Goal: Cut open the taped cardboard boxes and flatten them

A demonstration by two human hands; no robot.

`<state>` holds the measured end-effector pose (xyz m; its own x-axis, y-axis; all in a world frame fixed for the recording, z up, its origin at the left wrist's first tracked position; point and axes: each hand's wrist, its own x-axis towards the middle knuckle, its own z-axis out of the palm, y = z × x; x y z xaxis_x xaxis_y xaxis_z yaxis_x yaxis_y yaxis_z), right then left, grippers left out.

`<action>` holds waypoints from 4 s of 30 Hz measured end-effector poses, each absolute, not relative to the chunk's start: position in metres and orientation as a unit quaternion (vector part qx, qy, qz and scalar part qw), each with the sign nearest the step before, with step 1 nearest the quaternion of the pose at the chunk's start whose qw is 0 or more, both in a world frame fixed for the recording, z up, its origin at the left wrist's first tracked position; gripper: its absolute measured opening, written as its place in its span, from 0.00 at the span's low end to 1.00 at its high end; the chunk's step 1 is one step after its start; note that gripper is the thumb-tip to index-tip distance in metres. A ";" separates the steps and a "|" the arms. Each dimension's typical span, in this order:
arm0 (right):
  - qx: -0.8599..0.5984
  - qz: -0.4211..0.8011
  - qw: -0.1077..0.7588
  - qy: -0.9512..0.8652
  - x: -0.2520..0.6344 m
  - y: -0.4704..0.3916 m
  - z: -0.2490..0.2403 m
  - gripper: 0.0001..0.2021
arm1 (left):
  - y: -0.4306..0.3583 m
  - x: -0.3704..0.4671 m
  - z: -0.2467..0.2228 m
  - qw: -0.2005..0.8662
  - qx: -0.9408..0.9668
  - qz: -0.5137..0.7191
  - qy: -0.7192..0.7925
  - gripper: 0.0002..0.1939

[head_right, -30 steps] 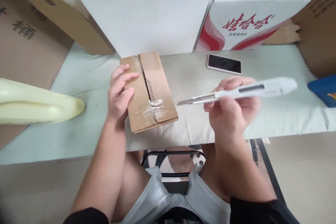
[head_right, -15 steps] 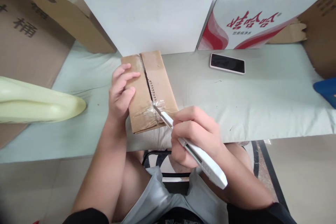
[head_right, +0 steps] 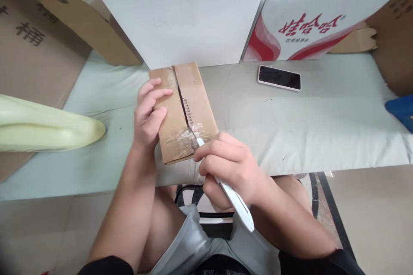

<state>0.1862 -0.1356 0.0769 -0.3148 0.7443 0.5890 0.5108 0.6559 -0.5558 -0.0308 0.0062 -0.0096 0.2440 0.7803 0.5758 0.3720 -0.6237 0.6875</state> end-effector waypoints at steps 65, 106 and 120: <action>-0.351 0.283 0.528 -0.720 0.180 -0.124 0.069 0.10 | 0.004 -0.028 -0.007 0.204 0.759 0.486 0.382 0.23; -0.629 0.106 0.179 -0.749 0.246 -0.091 -0.024 0.17 | 0.007 -0.030 -0.009 0.203 0.761 0.483 0.384 0.20; -0.575 0.510 0.269 -0.581 0.226 -0.098 0.006 0.18 | 0.006 -0.038 -0.005 0.243 0.730 0.487 0.414 0.18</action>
